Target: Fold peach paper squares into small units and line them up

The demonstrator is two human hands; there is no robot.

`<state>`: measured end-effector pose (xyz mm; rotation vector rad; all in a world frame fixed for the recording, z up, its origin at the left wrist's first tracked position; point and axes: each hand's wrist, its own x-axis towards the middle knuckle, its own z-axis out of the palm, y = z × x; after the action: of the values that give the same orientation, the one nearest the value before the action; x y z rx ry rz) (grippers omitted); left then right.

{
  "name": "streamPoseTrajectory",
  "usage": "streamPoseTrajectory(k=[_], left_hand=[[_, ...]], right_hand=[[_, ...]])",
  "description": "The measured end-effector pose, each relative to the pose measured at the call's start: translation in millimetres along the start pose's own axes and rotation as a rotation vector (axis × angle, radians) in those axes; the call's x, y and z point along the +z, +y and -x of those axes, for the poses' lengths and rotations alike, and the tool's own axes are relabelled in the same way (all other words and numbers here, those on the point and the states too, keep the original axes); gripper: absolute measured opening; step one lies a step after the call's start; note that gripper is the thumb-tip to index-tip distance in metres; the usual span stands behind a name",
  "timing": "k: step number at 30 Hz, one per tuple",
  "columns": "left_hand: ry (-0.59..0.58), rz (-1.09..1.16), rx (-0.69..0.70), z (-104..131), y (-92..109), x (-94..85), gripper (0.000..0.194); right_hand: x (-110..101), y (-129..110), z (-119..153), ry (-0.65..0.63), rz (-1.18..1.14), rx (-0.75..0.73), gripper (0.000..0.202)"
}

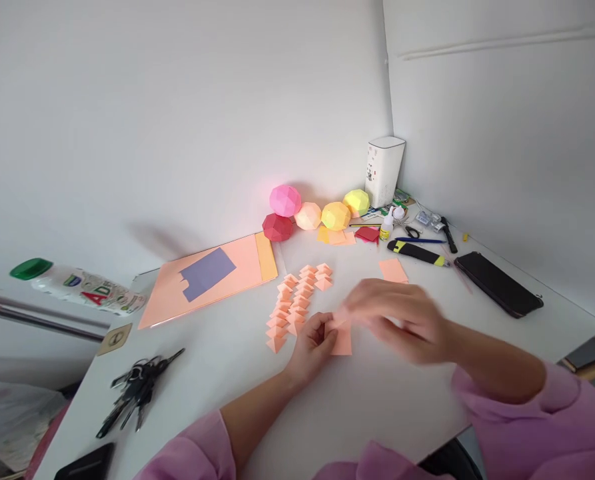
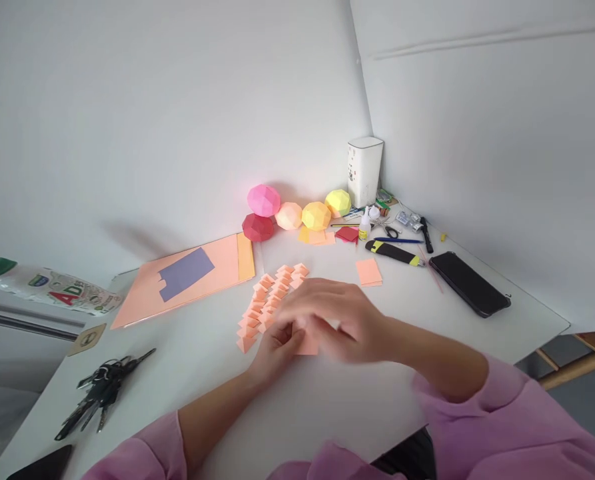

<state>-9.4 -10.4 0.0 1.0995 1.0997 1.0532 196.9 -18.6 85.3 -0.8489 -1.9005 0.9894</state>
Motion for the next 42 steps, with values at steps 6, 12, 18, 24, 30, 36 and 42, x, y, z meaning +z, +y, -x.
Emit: streamPoseTrajectory(k=[6,12,18,24,30,36,42], left_hand=[[-0.131,-0.029,0.022,-1.2,-7.1,-2.0,0.032],[-0.178,-0.052,0.005,-1.7,-7.5,-3.0,0.033],[-0.212,-0.019,0.001,-2.6,-6.6,-3.7,0.037],[-0.239,0.032,-0.038,-1.3,-4.9,-2.2,0.045],[-0.189,0.116,-0.036,-2.4,-7.5,-1.5,0.042],[-0.113,0.191,-0.018,-6.9,-11.2,-3.6,0.044],[-0.156,0.189,-0.045,-4.0,-5.9,-3.6,0.045]], right_hand=[[35.8,69.9,-16.4,0.011,-0.095,0.361,0.028],[39.0,87.9,-0.1,-0.118,-0.327,0.394,0.027],[39.1,90.7,-3.8,-0.119,-0.368,0.415,0.026],[38.0,90.3,-5.2,-0.079,-0.425,0.425,0.031],[38.1,86.1,-5.5,-0.044,-0.407,0.413,0.038],[38.4,89.5,-5.4,-0.154,-0.297,0.342,0.029],[37.8,92.4,-5.1,-0.149,-0.295,0.358,0.032]])
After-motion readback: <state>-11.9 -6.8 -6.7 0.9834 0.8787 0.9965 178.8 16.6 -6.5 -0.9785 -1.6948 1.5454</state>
